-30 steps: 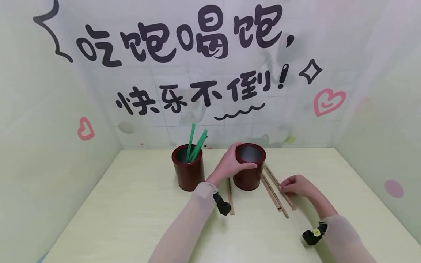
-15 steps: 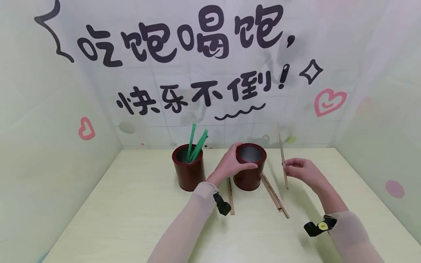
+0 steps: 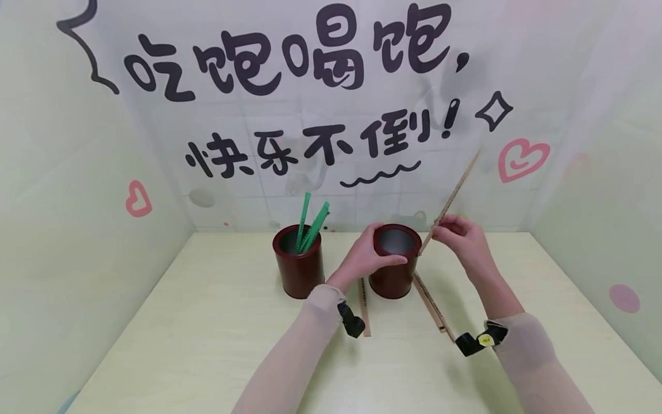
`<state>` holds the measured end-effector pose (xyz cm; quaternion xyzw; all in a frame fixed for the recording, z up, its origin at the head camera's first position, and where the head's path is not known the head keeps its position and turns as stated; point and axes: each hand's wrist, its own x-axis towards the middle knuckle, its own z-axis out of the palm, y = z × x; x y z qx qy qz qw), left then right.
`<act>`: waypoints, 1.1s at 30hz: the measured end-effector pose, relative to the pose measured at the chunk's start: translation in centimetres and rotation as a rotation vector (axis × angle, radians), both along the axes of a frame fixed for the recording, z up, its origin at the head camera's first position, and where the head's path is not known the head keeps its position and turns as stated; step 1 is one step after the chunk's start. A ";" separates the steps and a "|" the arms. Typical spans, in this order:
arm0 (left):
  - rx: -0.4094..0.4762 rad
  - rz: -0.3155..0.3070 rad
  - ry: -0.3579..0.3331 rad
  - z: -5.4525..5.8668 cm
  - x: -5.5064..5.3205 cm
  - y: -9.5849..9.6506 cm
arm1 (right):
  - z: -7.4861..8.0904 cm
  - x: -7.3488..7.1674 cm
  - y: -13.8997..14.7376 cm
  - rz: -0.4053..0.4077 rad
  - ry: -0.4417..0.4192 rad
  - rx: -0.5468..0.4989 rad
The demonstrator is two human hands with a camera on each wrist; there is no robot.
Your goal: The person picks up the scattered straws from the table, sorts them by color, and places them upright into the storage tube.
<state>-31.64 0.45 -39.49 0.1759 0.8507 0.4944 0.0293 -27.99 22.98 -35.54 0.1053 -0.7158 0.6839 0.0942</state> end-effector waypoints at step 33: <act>0.007 -0.027 0.016 0.3 0.1 -0.2 | -1.7 -0.1 -1.0 -0.075 0.064 0.113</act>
